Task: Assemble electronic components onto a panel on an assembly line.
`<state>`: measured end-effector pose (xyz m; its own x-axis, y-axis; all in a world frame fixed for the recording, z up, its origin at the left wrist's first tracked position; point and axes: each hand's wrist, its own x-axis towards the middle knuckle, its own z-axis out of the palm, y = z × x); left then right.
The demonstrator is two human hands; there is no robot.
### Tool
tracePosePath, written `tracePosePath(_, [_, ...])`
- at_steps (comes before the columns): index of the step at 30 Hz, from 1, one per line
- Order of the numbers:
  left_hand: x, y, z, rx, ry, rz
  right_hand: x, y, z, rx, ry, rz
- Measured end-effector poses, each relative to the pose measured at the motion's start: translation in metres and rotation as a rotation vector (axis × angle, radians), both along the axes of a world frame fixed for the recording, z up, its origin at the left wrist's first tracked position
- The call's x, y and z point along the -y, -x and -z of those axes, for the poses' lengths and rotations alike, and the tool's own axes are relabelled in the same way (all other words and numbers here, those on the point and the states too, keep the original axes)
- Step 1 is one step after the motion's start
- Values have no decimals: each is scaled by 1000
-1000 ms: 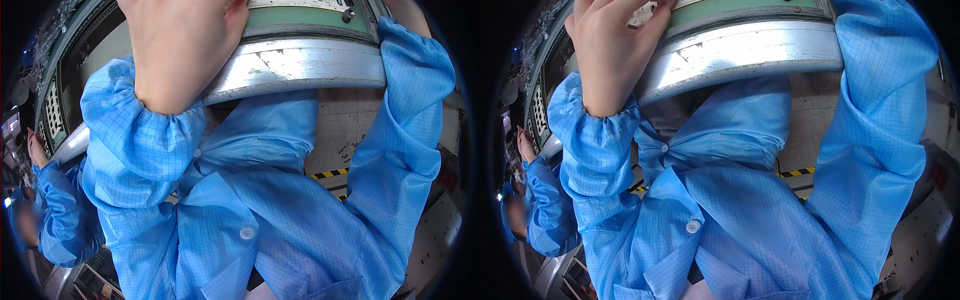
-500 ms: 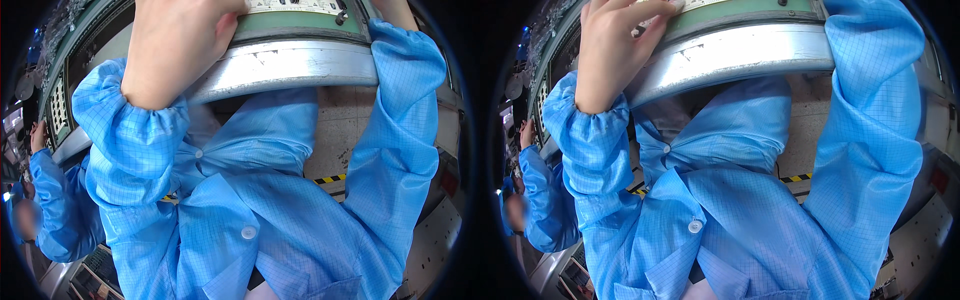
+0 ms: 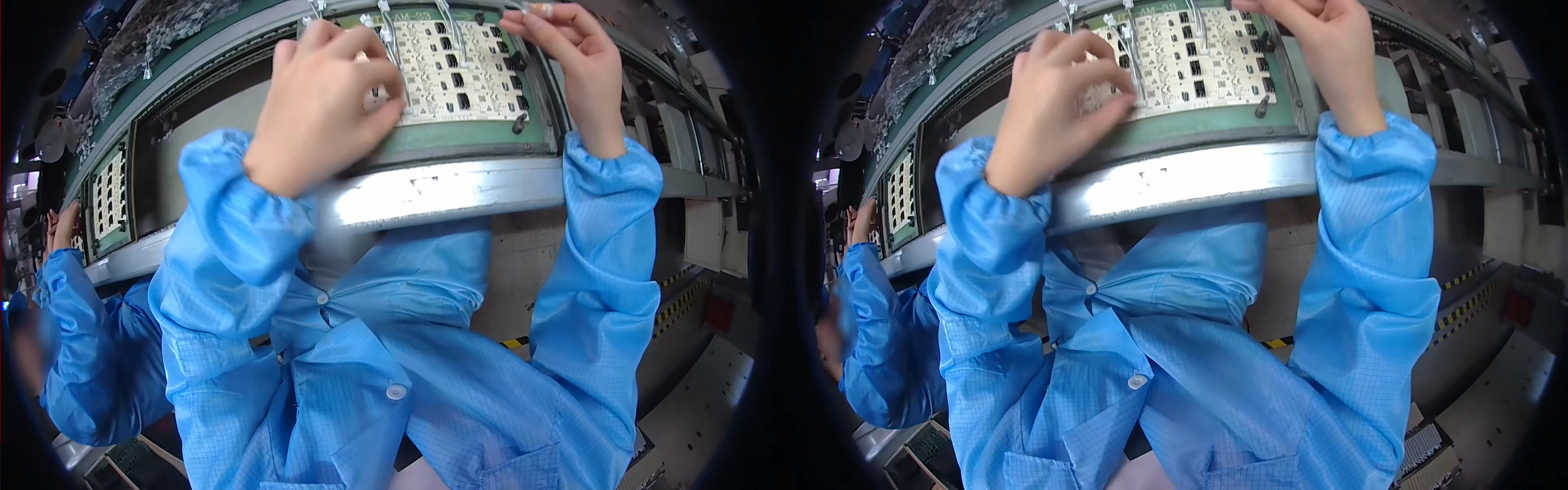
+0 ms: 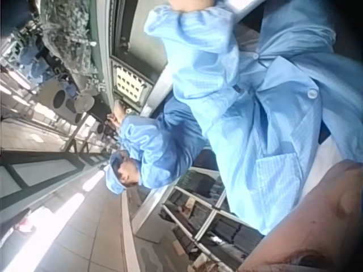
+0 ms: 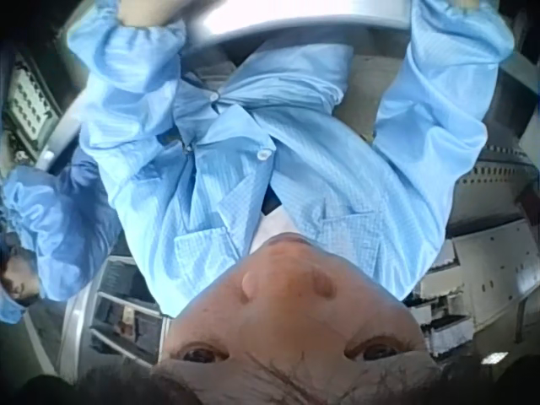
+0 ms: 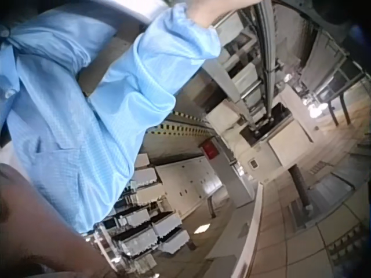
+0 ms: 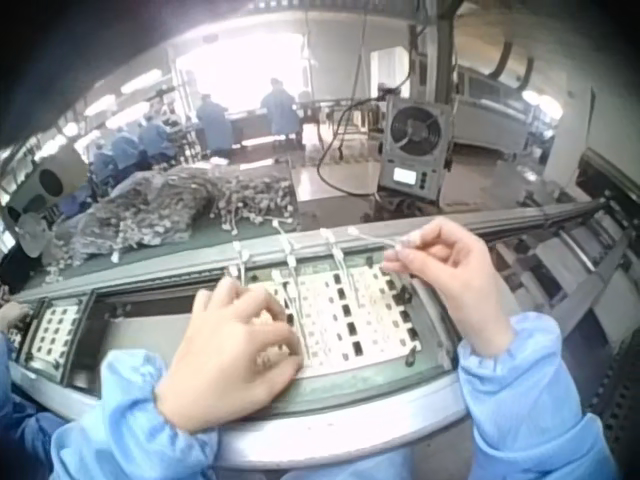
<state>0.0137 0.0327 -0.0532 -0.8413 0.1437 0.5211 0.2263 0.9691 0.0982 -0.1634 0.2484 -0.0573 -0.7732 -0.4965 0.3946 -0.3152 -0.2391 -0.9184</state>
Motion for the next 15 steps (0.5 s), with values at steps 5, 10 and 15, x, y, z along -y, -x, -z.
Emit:
tracePosePath(5, [-13,0,1,-39,47,2,0,5,-2,-174,-148,-53])
tracePosePath(10, [2,16,-12,-13,-65,-4,2,-3,4,-107,-176,-21])
tracePosePath(15, [85,90,-28,61,34,-158,9,-27,6,-172,-301,40])
